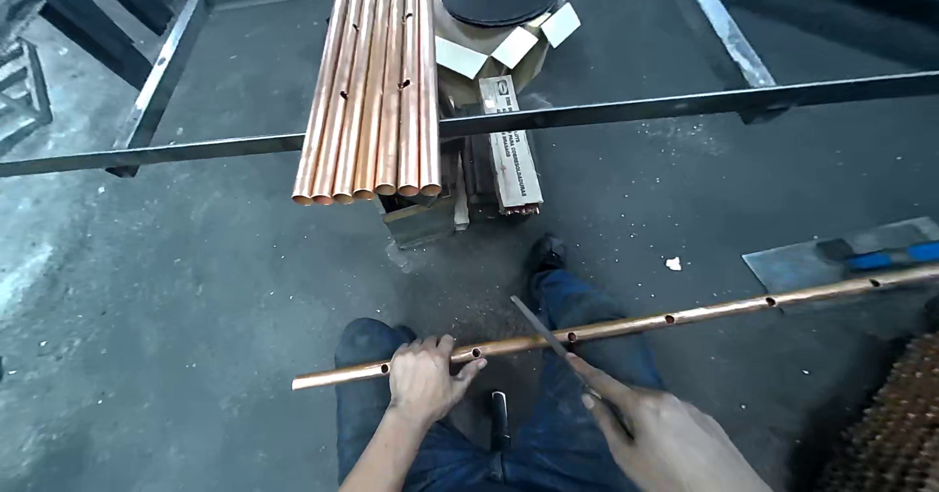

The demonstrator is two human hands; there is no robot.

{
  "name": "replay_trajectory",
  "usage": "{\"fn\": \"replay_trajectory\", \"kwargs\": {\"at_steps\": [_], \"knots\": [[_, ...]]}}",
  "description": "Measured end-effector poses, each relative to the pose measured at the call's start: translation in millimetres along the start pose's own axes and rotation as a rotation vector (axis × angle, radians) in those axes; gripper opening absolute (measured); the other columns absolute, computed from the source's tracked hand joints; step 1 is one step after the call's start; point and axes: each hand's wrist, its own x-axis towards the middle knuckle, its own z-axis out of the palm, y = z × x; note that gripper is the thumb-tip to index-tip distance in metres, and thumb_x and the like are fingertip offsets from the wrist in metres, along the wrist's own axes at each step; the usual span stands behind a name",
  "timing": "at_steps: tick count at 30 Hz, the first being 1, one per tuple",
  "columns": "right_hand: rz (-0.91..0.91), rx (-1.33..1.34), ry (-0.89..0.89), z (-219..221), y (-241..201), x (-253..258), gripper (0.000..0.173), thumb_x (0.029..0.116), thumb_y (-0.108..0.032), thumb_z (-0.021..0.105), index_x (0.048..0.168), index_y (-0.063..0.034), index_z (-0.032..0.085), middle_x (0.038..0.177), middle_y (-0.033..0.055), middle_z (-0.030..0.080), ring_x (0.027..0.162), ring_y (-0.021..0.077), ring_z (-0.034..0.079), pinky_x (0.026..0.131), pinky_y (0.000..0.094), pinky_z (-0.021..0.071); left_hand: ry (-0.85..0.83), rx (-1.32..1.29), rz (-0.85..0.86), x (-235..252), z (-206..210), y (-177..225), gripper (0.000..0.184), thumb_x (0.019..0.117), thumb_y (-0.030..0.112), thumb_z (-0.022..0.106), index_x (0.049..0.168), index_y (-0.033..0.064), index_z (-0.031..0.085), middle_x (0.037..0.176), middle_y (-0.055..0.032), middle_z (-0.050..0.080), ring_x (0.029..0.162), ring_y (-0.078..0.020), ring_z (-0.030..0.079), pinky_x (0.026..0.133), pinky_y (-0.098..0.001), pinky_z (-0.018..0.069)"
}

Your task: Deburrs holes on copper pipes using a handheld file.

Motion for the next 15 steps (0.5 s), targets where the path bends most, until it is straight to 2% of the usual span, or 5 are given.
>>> {"fn": "replay_trajectory", "kwargs": {"at_steps": [4,7,10,13,15], "knots": [[-0.086,-0.032,0.144,1.1,1.2,5.2,0.049,0.1036,-0.04,0.048,0.152,-0.036,0.053,0.087,0.0099,0.074,0.07,0.0323,0.071,0.059,0.0562,0.0553,0.068,0.009,0.003,-3.2,4.3,2.0,0.08,0.092,0.086,0.033,0.095,0.018,0.075,0.085,-0.0039,0.075,0.082,-0.0223,0.075,0.073,-0.0441,0.06],[-0.113,-0.047,0.197,3.8,6.3,6.3,0.049,0.1031,-0.039,0.048,0.151,-0.034,0.055,0.086,0.0098,0.074,0.069,0.0322,0.07,0.057,0.0552,0.0551,0.057,-0.018,0.002,-3.8,1.8,5.8,0.08,0.0942,0.084,0.028,0.092,0.0182,0.074,0.081,-0.0037,0.074,0.079,-0.0226,0.074,0.069,-0.0444,0.0596],[-0.139,-0.033,0.16,4.3,6.7,2.1,0.049,0.1036,-0.038,0.048,0.152,-0.0351,0.053,0.09,0.0094,0.075,0.07,0.0313,0.071,0.059,0.054,0.0556,-0.111,-0.056,-0.024,1.7,-11.1,9.9,0.084,0.0957,0.083,0.021,0.098,0.0178,0.073,0.088,-0.0057,0.075,0.085,-0.0254,0.075,0.073,-0.0486,0.0588],[-0.202,-0.017,0.173,12.4,4.0,-0.8,0.048,0.1042,-0.039,0.047,0.151,-0.0353,0.054,0.086,0.0071,0.074,0.068,0.0287,0.07,0.057,0.0515,0.0557,-0.299,-0.089,-0.019,11.7,-22.5,9.8,0.088,0.0965,0.082,0.014,0.106,0.017,0.072,0.097,-0.0083,0.076,0.095,-0.029,0.074,0.08,-0.0542,0.0574],[-0.224,-0.013,0.162,17.4,1.9,-0.5,0.048,0.1045,-0.039,0.047,0.152,-0.035,0.053,0.086,0.0072,0.074,0.069,0.0288,0.07,0.057,0.0512,0.0557,-0.395,-0.093,0.005,18.9,-28.7,6.6,0.09,0.0943,0.085,0.013,0.112,0.0183,0.071,0.1,-0.0089,0.076,0.099,-0.0298,0.073,0.086,-0.0559,0.0562]]}}
